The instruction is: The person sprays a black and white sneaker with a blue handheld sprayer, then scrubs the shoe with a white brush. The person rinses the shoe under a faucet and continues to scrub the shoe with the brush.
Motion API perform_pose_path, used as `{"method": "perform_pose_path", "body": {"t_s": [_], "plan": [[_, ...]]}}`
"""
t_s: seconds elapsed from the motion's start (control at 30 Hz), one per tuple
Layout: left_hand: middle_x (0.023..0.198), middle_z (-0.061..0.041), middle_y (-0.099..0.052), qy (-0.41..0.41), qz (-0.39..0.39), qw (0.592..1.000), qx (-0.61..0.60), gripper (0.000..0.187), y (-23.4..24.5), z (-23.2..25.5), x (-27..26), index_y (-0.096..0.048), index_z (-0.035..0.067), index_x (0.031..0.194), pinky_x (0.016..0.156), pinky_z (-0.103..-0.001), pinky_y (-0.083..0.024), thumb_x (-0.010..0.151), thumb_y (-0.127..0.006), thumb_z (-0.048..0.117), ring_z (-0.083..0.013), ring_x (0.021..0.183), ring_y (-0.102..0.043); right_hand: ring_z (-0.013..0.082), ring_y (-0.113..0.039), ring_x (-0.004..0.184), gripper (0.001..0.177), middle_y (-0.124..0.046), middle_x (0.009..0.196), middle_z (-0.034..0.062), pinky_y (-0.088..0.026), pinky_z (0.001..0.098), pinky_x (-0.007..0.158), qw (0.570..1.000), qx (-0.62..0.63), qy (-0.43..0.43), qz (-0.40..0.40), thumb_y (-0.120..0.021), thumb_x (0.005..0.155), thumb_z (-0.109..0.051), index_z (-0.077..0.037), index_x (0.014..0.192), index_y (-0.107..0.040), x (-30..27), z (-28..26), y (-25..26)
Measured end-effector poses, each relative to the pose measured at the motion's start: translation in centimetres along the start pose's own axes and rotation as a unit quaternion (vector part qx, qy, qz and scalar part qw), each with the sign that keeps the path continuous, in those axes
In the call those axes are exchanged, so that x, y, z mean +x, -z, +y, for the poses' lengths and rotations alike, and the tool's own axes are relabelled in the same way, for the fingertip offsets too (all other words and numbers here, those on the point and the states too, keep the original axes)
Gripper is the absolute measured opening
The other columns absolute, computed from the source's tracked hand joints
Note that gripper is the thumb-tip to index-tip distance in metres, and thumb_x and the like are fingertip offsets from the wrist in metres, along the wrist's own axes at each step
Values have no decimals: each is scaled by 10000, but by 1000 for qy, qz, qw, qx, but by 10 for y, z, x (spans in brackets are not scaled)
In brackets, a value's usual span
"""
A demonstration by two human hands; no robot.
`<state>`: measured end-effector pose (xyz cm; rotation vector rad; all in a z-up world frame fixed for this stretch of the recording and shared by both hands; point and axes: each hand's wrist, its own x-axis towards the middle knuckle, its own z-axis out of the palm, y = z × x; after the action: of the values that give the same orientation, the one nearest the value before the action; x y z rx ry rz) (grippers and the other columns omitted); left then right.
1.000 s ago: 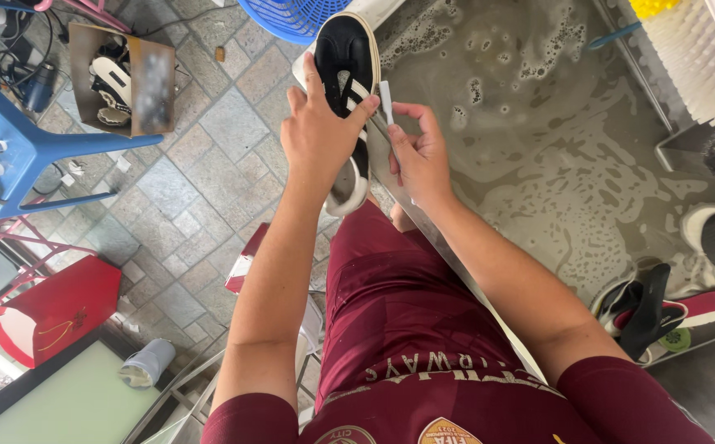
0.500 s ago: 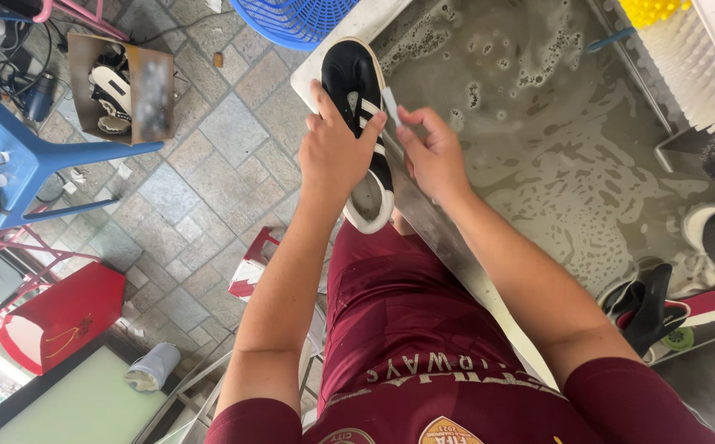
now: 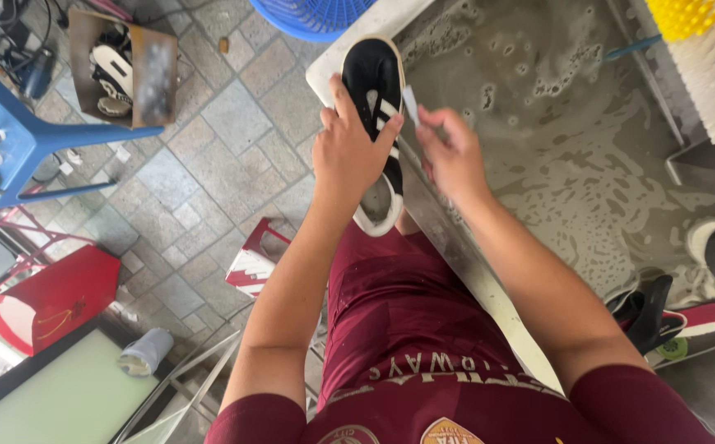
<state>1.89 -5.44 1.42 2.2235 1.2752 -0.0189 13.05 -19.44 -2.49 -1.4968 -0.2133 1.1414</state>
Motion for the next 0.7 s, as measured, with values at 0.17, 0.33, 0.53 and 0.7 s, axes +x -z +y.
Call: {"method": "perform_pose_path", "body": {"t_s": [0.17,0.33,0.53,0.7], "plan": [[1141,-309,-604,-30,33,999,14,1126,-6,-1,1,-187,-85,1548,670,-444,-597,866,-698,651,-422,804,-716,54,-501,465,73,-684,1406,75,-343,251,360,995,0,98,-9,-604,1078,-126,-63,1076,-567,58,-27,-13],[1115,-290,-594,-20,-2,1000,20,1168,-2,-5,4,-181,-71,1557,644,-428,-599,842,-705,689,-409,801,-715,55,-458,441,93,-718,1080,107,-293,247,350,998,-55,38,-10,-594,1075,-175,-98,1127,-596,43,-30,-4],[1101,-262,-602,-86,-48,992,78,1184,7,-17,9,-181,-8,1584,627,-428,-594,829,-703,739,-384,764,-718,55,-438,442,110,-734,1170,33,-287,250,360,999,24,15,-27,-619,1083,-189,-86,1118,-603,14,-1,19],[1078,-250,-597,-122,-80,982,121,1275,13,-20,21,-131,-19,1581,568,-408,-600,771,-722,769,-342,730,-719,61,-407,415,111,-599,835,-10,-254,254,348,999,49,17,-7,-625,1063,-178,-106,1147,-610,32,-12,13]]}}
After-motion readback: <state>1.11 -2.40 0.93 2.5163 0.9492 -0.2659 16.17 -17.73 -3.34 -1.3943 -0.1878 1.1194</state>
